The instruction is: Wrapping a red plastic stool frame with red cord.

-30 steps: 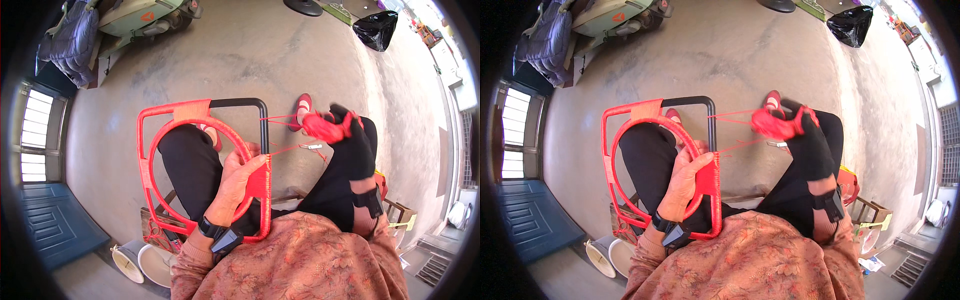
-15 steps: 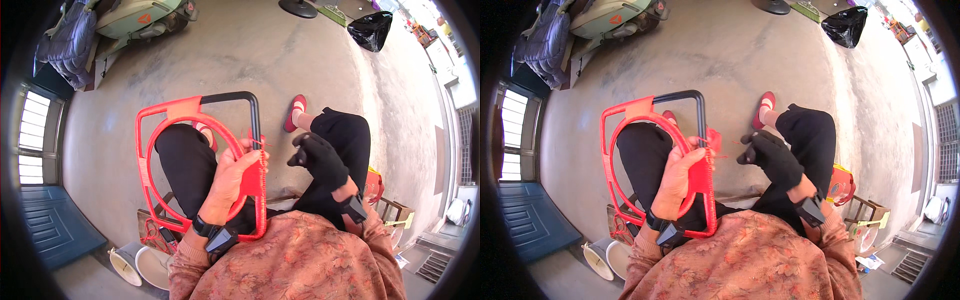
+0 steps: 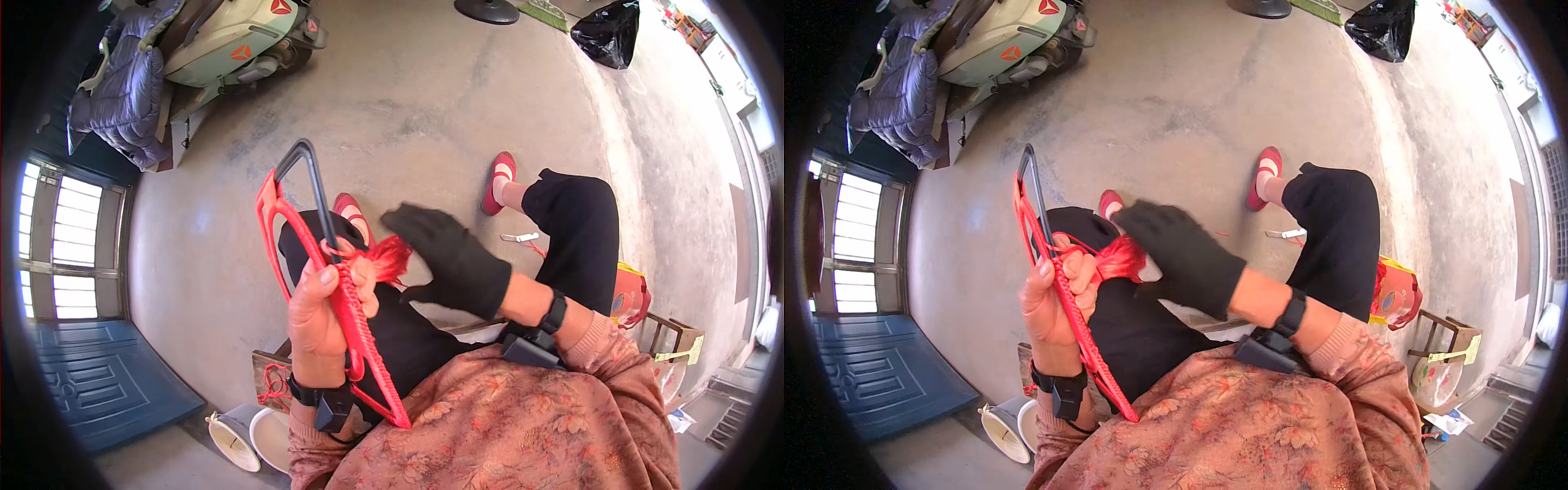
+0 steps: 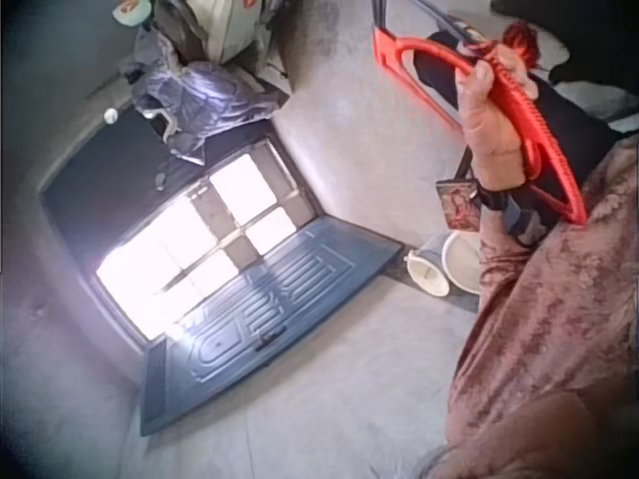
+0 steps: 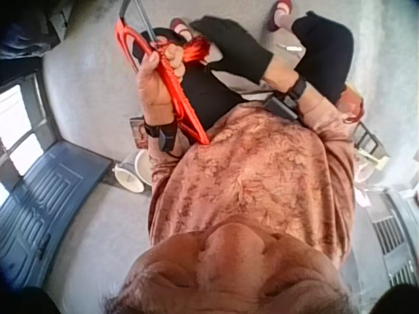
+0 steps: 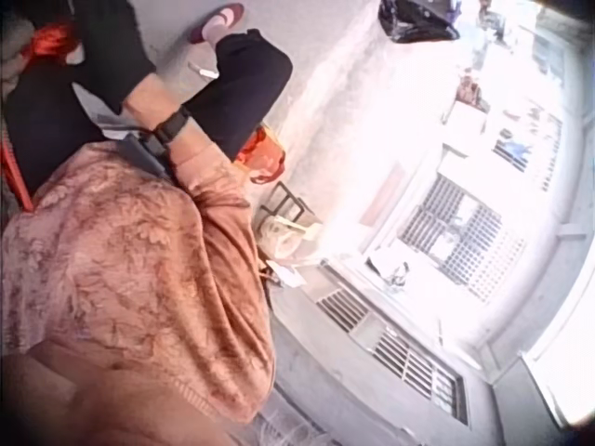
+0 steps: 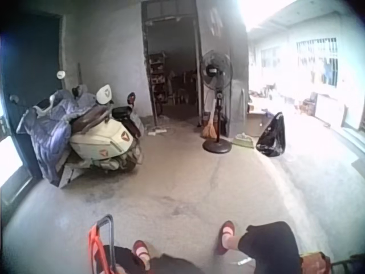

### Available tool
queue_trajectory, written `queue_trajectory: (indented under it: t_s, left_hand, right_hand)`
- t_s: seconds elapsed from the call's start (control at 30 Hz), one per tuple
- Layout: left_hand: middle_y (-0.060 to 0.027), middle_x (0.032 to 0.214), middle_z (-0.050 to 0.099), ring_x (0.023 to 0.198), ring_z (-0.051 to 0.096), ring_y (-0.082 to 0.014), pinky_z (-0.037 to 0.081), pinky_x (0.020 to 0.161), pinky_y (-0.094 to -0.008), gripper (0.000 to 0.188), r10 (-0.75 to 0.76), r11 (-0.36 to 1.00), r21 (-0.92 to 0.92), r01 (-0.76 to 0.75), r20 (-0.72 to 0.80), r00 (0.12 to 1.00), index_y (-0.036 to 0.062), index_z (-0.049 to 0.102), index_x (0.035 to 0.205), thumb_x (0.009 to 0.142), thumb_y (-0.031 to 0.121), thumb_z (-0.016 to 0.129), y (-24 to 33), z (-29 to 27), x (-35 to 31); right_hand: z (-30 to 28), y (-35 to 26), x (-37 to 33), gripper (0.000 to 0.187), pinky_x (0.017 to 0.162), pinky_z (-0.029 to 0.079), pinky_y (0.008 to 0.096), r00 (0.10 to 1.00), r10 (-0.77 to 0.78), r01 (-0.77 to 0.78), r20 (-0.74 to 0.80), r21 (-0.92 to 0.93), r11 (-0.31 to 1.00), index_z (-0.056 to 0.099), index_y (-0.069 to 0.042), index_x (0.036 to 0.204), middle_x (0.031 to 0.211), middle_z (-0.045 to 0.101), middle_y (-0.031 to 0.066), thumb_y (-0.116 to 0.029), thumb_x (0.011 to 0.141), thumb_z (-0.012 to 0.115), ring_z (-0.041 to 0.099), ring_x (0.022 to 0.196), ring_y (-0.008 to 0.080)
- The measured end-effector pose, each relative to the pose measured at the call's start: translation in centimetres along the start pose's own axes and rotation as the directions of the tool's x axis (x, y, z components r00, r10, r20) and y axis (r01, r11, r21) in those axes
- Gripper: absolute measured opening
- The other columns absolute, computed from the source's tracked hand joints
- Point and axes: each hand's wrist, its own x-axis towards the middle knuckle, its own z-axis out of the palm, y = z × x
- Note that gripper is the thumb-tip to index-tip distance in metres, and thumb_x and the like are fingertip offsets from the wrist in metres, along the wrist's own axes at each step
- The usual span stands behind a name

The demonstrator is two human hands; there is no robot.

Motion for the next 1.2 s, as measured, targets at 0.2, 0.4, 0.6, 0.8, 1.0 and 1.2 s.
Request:
queue_trajectory:
  t_s: [0.2,0.4,0.6,0.8,1.0,1.2]
  left_hand:
    - [-0.0094,0.085,0.059,0.075,0.058,-0.0187,0.053,0.059,-0.0309,0.030,-0.054,0.996,0.066,0.053,0.013,0.998,0.0060,0.055,0.111,0.084,0.013,0.064,-0.3,1.0,0.3]
    - [-0.0096,0.089,0.062,0.079,0.062,-0.0195,0.055,0.062,-0.0325,0.021,-0.044,0.999,0.021,0.047,-0.129,0.991,0.0068,0.056,0.106,0.086,0.008,0.062,-1.0,-2.5,1.3]
    - [-0.0121,0.086,0.066,0.069,0.065,-0.0195,0.056,0.063,-0.0305,0.012,0.016,0.953,0.290,0.088,-0.337,0.941,0.0068,0.053,0.096,0.087,0.004,0.061,-5.4,-2.6,3.0]
    - [-0.0102,0.090,0.066,0.078,0.066,-0.0184,0.057,0.068,-0.0319,0.015,-0.007,0.950,0.297,0.094,-0.282,0.959,0.0080,0.055,0.099,0.087,0.004,0.062,-6.3,-2.5,3.1]
    - [-0.0075,0.106,0.064,0.097,0.064,-0.0207,0.058,0.079,-0.0407,0.018,-0.153,0.972,0.124,0.200,-0.314,0.937,0.0048,0.056,0.106,0.089,0.003,0.059,-6.7,-3.4,3.6]
    - [-0.0074,0.105,0.065,0.096,0.065,-0.0222,0.058,0.080,-0.0446,0.017,-0.107,0.970,0.185,0.160,-0.267,0.958,0.0040,0.057,0.106,0.089,0.000,0.058,-6.3,-3.7,3.8]
  right_hand:
    - [1.4,0.4,-0.7,0.040,0.077,0.049,0.0402,0.972,0.071,-0.134,0.225,0.278,0.951,0.063,-0.011,0.110,0.093,0.064,0.0200,-0.009,0.070,0.070,0.060,0.083,0.0368]
    - [-2.9,2.1,-3.7,0.052,0.094,0.046,0.0345,0.925,0.110,-0.380,0.365,0.898,0.220,0.050,-0.001,0.125,0.115,0.059,0.0078,-0.015,0.080,0.073,0.057,0.107,0.0189]
    - [-0.3,6.6,-5.6,0.048,0.094,0.048,0.0369,0.776,0.593,-0.178,0.215,0.977,-0.121,0.047,0.000,0.127,0.116,0.055,0.0111,-0.028,0.090,0.059,0.057,0.108,0.0252]
    - [-1.9,6.5,-4.5,0.034,0.092,0.049,0.0348,0.808,0.588,-0.262,-0.041,0.869,0.420,0.051,0.004,0.123,0.120,0.060,0.0159,-0.013,0.093,0.051,0.061,0.106,0.0257]
    - [0.1,5.5,-4.5,0.032,0.088,0.050,0.0319,0.847,0.496,-0.442,-0.192,0.264,0.857,0.056,-0.003,0.122,0.110,0.066,0.0106,-0.010,0.090,0.057,0.063,0.104,0.0204]
    - [-1.9,7.0,-4.4,0.036,0.097,0.045,0.0327,0.878,0.477,-0.326,-0.052,0.665,0.672,0.052,0.001,0.125,0.125,0.057,0.0132,-0.009,0.090,0.054,0.057,0.113,0.0243]
